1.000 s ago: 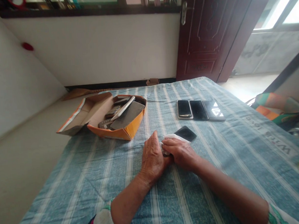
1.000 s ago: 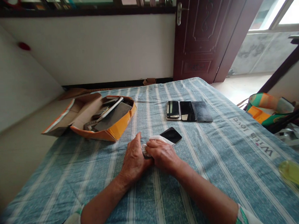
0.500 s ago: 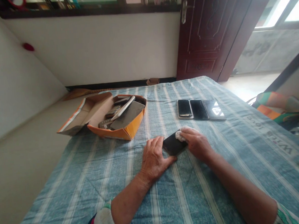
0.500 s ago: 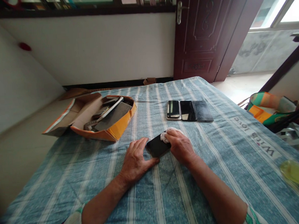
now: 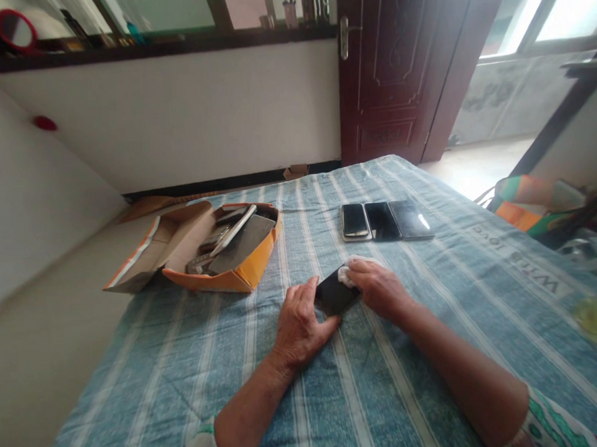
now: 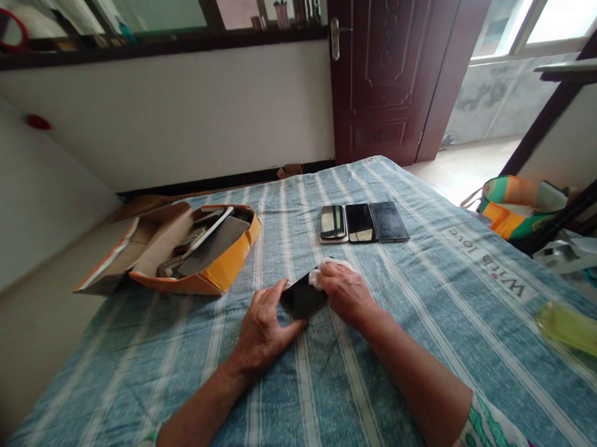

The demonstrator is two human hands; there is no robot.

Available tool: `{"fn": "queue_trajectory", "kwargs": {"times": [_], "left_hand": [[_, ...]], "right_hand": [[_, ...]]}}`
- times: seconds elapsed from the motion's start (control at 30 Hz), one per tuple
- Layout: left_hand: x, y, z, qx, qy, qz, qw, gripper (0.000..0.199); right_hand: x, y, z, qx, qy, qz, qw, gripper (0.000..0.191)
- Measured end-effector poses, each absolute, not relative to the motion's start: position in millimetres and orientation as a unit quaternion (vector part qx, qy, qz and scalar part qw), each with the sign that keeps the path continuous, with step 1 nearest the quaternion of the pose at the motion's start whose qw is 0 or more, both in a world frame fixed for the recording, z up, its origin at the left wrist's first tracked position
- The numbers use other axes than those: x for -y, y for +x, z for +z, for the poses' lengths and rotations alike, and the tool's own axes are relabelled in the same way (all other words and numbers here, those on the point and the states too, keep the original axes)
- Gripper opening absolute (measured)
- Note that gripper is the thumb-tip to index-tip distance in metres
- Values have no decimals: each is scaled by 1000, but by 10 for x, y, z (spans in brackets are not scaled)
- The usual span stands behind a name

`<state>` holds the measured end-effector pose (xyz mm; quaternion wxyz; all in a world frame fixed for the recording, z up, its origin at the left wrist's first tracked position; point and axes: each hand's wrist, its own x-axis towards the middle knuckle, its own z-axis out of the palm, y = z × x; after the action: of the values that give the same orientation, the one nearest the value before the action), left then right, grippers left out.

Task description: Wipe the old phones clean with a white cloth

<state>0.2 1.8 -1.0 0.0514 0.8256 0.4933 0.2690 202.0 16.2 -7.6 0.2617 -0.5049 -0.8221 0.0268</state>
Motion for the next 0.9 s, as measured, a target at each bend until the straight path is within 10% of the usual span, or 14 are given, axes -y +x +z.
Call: {"fn": "queue_trajectory", "kwargs": {"times": [0.53,0.73,0.9], "left_hand": [[390,135,112,-494,846,185,-80,77],[135,95,420,-416,891,180,-3,46],[-520,75,593,-285,954,62,67,79]], "right_hand": [[-235,2072,-235,738,-548,79,385,33],[-338,2220,-231,648,-590,123,465,38],[-393,2327,-200,603,-612,150,489,41]]}}
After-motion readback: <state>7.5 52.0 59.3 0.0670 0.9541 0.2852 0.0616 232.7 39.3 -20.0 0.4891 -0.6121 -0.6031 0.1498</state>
